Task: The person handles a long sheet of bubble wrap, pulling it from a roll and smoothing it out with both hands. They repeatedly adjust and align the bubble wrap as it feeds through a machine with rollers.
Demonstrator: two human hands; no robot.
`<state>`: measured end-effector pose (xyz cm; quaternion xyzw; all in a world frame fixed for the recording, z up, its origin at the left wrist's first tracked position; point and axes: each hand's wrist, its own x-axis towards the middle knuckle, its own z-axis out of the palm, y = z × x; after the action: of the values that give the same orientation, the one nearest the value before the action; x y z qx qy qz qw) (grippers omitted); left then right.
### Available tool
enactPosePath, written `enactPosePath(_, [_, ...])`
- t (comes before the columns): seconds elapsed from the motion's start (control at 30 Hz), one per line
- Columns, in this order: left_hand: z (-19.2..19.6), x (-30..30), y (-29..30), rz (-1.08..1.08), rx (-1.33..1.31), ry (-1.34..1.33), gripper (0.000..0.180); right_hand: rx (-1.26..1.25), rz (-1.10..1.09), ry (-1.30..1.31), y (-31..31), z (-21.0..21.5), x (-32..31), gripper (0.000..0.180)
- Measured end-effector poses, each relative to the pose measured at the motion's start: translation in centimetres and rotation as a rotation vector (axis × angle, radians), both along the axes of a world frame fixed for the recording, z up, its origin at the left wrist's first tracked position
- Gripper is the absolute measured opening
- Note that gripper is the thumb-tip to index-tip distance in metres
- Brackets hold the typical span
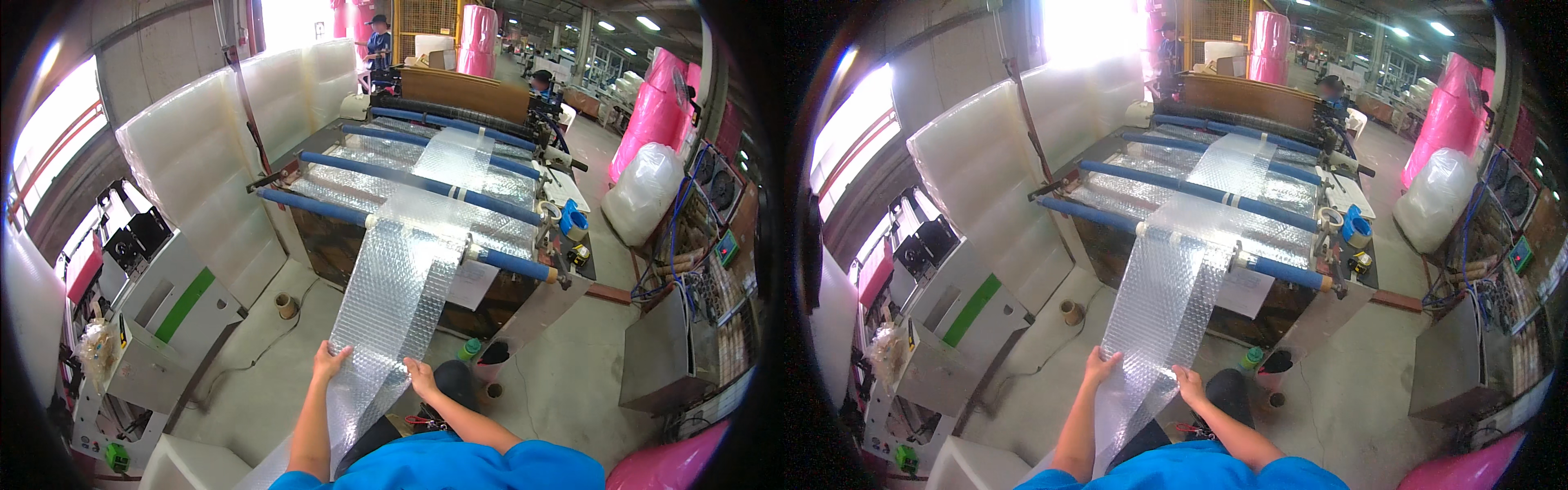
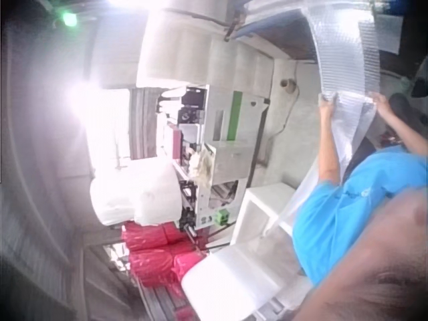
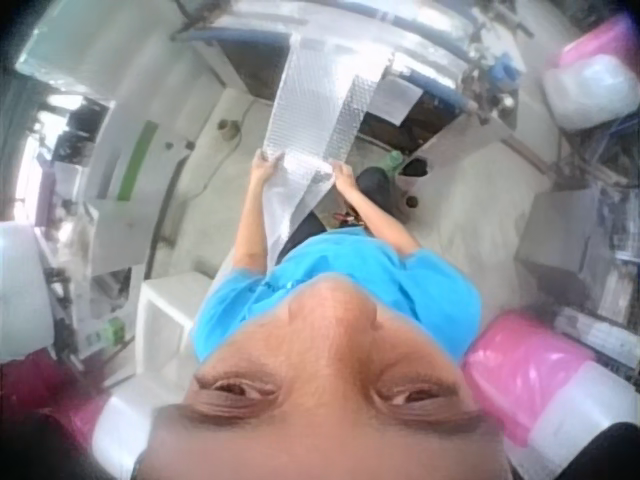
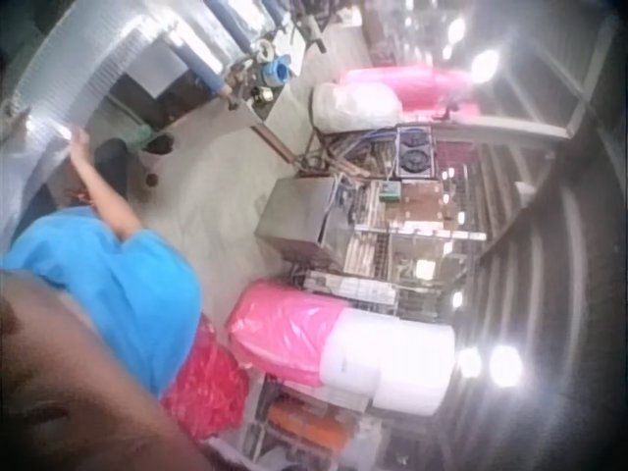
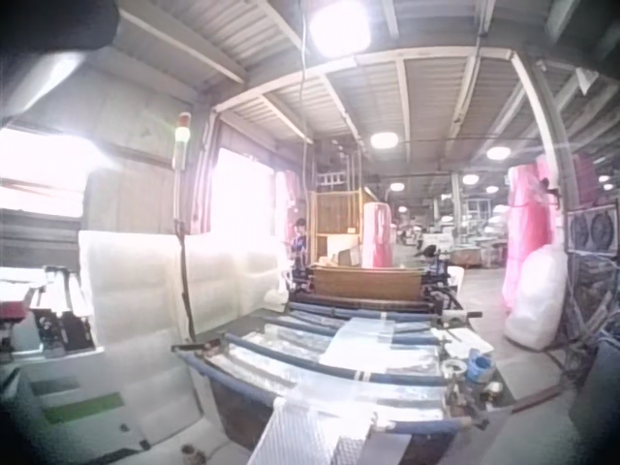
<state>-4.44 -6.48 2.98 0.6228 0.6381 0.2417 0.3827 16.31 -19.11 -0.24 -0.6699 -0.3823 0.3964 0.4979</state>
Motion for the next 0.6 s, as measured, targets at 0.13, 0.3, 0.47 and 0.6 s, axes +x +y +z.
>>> enactPosePath(0.13, [-1.7,1.4,0.7,-0.033,-0.016,-0.013,0.057,0.091,-0.084,-0.106,0.7,-2.3,0.9,0.043])
enactPosePath(0.3, [-4.4,1.7,1.5,-0.05,0.035,-0.084,0.053,-0.001,-0.122,-0.128,1.2,-2.6,1.2,0.041])
enactPosePath(0.47, [-4.8,2.8,1.5,-0.014,0.003,-0.115,0.05,-0.054,-0.118,-0.223,1.1,-2.5,2.0,0.04])
enactPosePath(0.6, [-3.5,3.0,1.6,-0.042,-0.032,-0.092,0.05,-0.021,-0.093,-0.211,1.2,-4.0,2.5,0.039])
